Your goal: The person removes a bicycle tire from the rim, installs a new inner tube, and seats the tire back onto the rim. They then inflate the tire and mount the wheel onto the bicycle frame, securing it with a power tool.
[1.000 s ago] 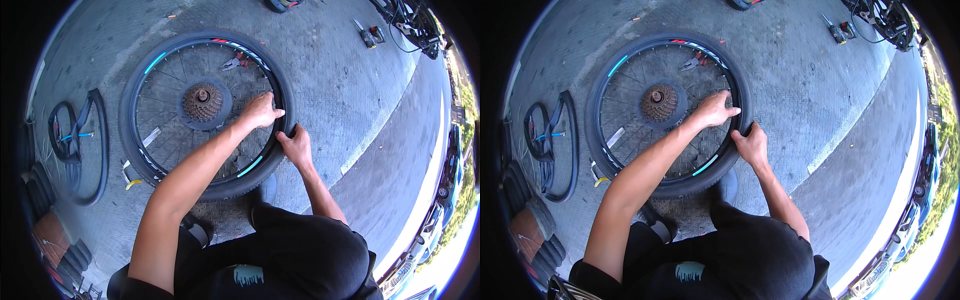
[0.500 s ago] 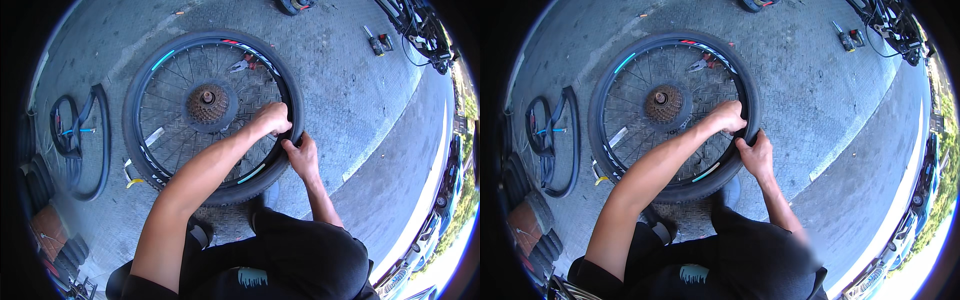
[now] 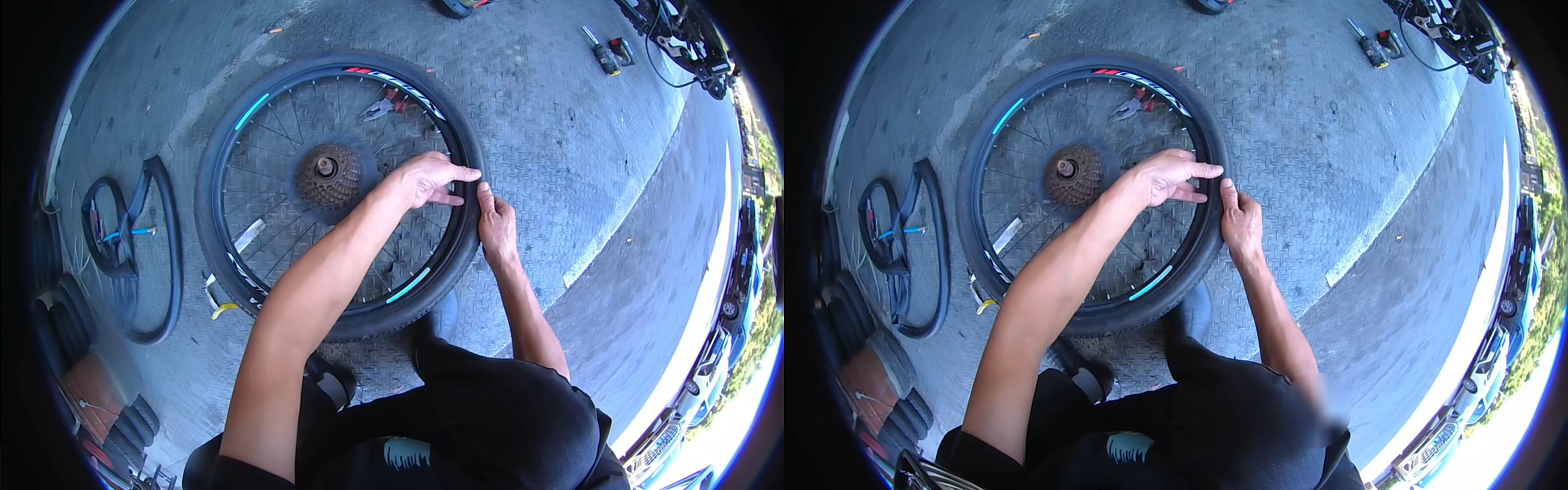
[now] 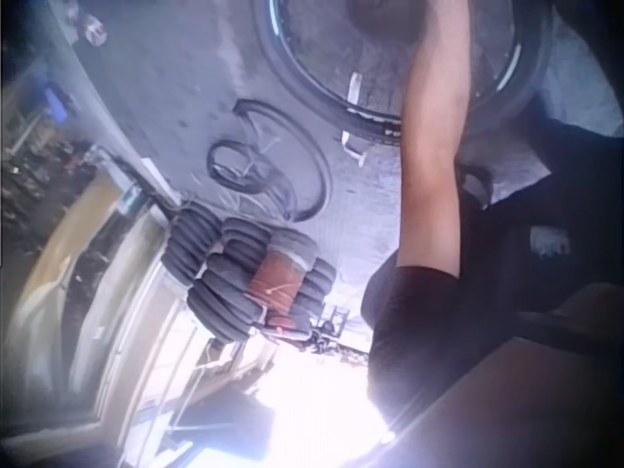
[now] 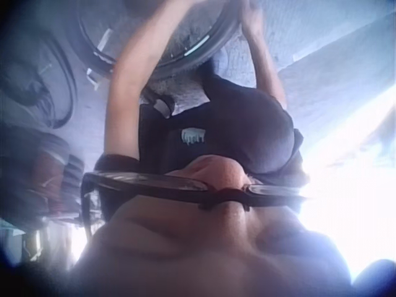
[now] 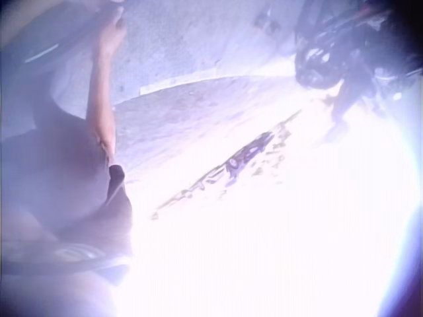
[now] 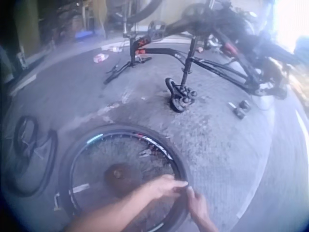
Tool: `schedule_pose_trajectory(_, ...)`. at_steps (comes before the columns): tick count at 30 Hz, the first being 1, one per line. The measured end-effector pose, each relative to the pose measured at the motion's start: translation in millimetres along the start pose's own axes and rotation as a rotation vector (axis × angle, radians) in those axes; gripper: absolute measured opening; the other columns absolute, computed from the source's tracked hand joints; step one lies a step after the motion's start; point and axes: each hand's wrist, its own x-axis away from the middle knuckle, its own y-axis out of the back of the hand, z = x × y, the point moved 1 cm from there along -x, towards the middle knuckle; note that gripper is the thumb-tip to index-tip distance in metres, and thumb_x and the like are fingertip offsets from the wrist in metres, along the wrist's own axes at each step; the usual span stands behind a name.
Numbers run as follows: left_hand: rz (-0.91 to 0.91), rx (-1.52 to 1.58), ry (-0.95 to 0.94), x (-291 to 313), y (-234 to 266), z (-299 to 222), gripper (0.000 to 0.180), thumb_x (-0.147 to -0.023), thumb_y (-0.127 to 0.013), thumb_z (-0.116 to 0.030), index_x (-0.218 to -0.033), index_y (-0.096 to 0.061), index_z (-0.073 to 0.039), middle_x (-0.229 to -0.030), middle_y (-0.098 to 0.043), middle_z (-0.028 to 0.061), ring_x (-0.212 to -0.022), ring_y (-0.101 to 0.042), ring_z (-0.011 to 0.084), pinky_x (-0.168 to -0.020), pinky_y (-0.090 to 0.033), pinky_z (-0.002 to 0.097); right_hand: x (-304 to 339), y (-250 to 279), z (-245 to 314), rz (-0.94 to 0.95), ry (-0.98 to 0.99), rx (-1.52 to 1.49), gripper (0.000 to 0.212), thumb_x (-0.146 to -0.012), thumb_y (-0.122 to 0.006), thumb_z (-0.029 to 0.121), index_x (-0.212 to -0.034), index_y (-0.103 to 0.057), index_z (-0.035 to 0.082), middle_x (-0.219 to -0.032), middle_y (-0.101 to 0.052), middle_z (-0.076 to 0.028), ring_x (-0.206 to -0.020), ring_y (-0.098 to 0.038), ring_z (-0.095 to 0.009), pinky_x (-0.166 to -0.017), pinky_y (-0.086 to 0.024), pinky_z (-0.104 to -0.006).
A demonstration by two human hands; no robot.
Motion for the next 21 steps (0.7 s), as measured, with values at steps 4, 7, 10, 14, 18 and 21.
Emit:
schedule_pose_trajectory(4, -0.123, -0.218, -0.015, -1, -9, 6, 0.030, -0.092, -0.092, -0.023, -0.105, -0.079, 0.002, -0.092, -0.076, 0.0100, -0.075, -0.073, 0.0214, -0.062, -0.061, 0.0328, 14, -5, 7, 0.033, 0.008, -0.075, 0.054, -0.113, -0.065, 0.050, -0.100, -0.071, -0.002, -0.083, -0.068, 0.000, -0.073, -0.057, -0.007, -0.062, -0.048, -0.0278)
schedule_pose_trajectory(7, -0.238, -0.261, -0.113, 11, -24, 11, 0.034, -0.088, -0.092, -0.019, -0.105, -0.080, 0.008, -0.096, -0.081, 0.0197, -0.084, -0.080, 0.0298, -0.072, -0.063, 0.0374, 23, -15, -9, 0.027, -0.049, -0.532, 0.049, -0.114, -0.065, 0.044, -0.102, -0.070, -0.002, -0.086, -0.071, -0.002, -0.075, -0.060, -0.008, -0.065, -0.050, -0.0273)
schedule_pose_trajectory(10, -0.317, -0.520, -0.140, 29, -27, 11, 0.051, -0.087, -0.090, -0.029, -0.115, -0.077, 0.011, -0.113, -0.080, 0.0303, -0.103, -0.081, 0.0367, -0.090, -0.063, 0.0442, 37, -19, -10, 0.110, -0.040, -0.658, 0.045, -0.116, -0.063, 0.041, -0.116, -0.067, -0.004, -0.101, -0.074, -0.004, -0.083, -0.065, -0.008, -0.072, -0.055, -0.0245)
schedule_pose_trajectory(14, -0.394, -0.678, -0.281, 38, -28, 29, 0.044, -0.092, -0.089, -0.027, -0.113, -0.078, 0.009, -0.103, -0.081, 0.0228, -0.092, -0.080, 0.0277, -0.083, -0.062, 0.0415, 56, -6, 12, 0.012, 0.036, -0.302, 0.050, -0.116, -0.062, 0.045, -0.124, -0.067, -0.004, -0.105, -0.070, -0.005, -0.094, -0.061, -0.010, -0.081, -0.053, -0.0285)
schedule_pose_trajectory(18, -0.185, -0.472, -0.328, 45, -10, 53, 0.029, -0.097, -0.084, -0.014, -0.116, -0.079, 0.007, -0.106, -0.083, 0.0161, -0.094, -0.078, 0.0198, -0.086, -0.060, 0.0359, 44, 5, 44, 0.039, 0.110, -0.180, 0.058, -0.114, -0.061, 0.052, -0.120, -0.071, -0.006, -0.097, -0.067, -0.006, -0.092, -0.056, -0.013, -0.083, -0.050, -0.0310)
schedule_pose_trajectory(21, -0.026, -0.443, -0.248, 54, -5, 46, 0.024, -0.097, -0.079, -0.005, -0.118, -0.078, 0.007, -0.106, -0.081, 0.0105, -0.092, -0.074, 0.0165, -0.089, -0.057, 0.0331, 9, 6, 58, 0.119, 0.159, 0.223, 0.072, -0.106, -0.067, 0.064, -0.111, -0.071, -0.008, -0.086, -0.069, -0.013, -0.084, -0.061, -0.016, -0.077, -0.054, -0.0369)
